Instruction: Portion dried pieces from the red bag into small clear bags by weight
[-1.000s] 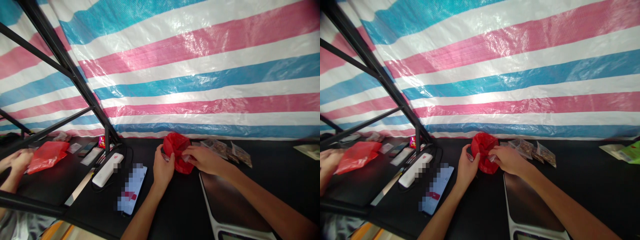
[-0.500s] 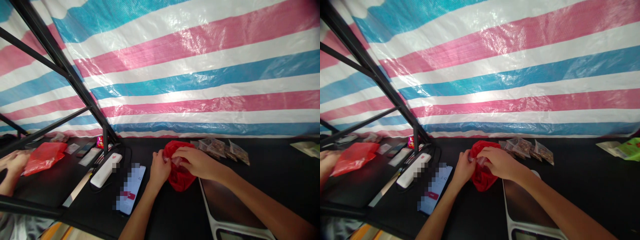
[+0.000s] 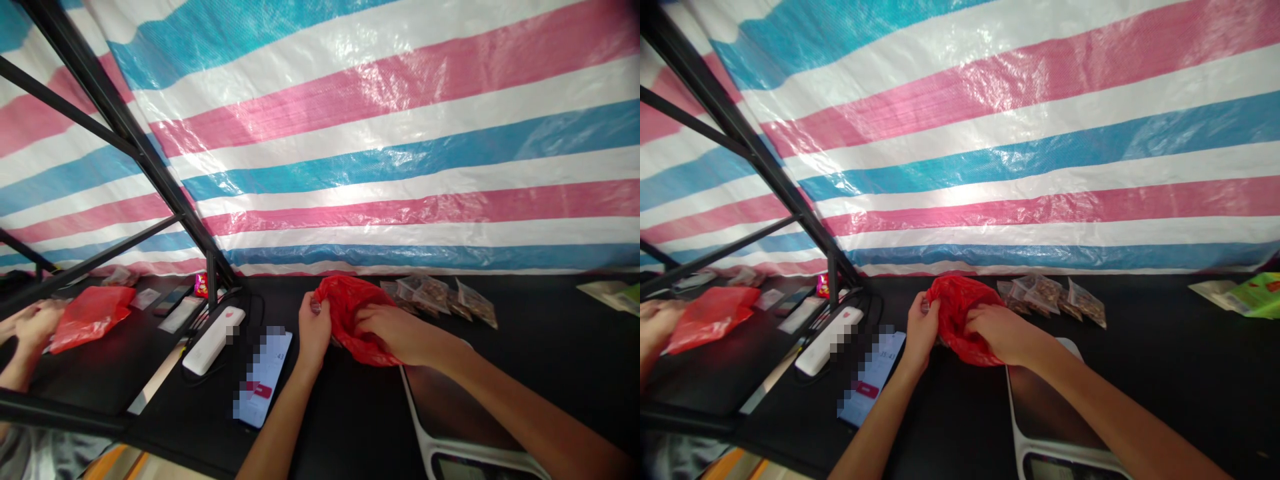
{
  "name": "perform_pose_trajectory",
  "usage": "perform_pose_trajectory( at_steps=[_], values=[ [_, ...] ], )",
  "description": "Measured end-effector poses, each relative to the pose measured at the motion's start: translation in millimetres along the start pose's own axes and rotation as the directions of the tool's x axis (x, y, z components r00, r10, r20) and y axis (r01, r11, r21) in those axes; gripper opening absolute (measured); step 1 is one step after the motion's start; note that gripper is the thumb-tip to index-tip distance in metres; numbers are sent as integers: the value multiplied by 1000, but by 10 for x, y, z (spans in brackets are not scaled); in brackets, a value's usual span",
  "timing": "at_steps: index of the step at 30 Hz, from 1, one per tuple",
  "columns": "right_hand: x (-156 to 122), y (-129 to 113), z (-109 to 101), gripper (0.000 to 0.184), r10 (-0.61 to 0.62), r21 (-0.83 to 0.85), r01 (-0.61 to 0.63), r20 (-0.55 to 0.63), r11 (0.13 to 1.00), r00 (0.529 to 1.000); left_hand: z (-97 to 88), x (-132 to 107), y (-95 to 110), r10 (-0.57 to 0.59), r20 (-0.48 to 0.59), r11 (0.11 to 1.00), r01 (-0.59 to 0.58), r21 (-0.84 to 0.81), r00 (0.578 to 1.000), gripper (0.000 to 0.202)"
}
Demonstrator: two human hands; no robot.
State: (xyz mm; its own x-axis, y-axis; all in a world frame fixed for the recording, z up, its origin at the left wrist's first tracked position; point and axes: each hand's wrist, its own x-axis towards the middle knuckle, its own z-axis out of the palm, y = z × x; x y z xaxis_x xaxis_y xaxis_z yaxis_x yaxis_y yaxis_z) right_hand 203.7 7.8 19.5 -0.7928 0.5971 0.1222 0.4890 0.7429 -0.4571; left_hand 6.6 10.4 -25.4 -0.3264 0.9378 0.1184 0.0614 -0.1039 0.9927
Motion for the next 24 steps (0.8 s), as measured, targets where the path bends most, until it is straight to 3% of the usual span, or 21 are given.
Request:
perform_pose_trajectory(
  at_steps=[5, 9, 14, 20, 24],
  values=[
    [-34, 21, -25, 44, 34, -24, -34, 18, 999, 999, -27, 29, -71, 74, 1, 992, -74, 106, 997, 7],
    [-25, 50, -79, 37, 172, -127, -183, -99, 975, 980, -42, 18, -84, 150, -21, 956, -139, 257, 989, 16],
    [22, 18, -155, 27, 287, -201, -329, -212, 923, 934, -85, 28, 7, 345, -155, 896, -276, 349, 926, 28],
    [7, 7, -104, 19, 287, -215, -319, -169, 923, 943, -98, -2, 70, 375, -115, 879, -313, 361, 920, 33],
    [-17, 85, -29, 23, 252, -254, -286, -161, 924, 954, -82, -84, 156, 434, -207, 888, -377, 265, 877, 26]
  ],
)
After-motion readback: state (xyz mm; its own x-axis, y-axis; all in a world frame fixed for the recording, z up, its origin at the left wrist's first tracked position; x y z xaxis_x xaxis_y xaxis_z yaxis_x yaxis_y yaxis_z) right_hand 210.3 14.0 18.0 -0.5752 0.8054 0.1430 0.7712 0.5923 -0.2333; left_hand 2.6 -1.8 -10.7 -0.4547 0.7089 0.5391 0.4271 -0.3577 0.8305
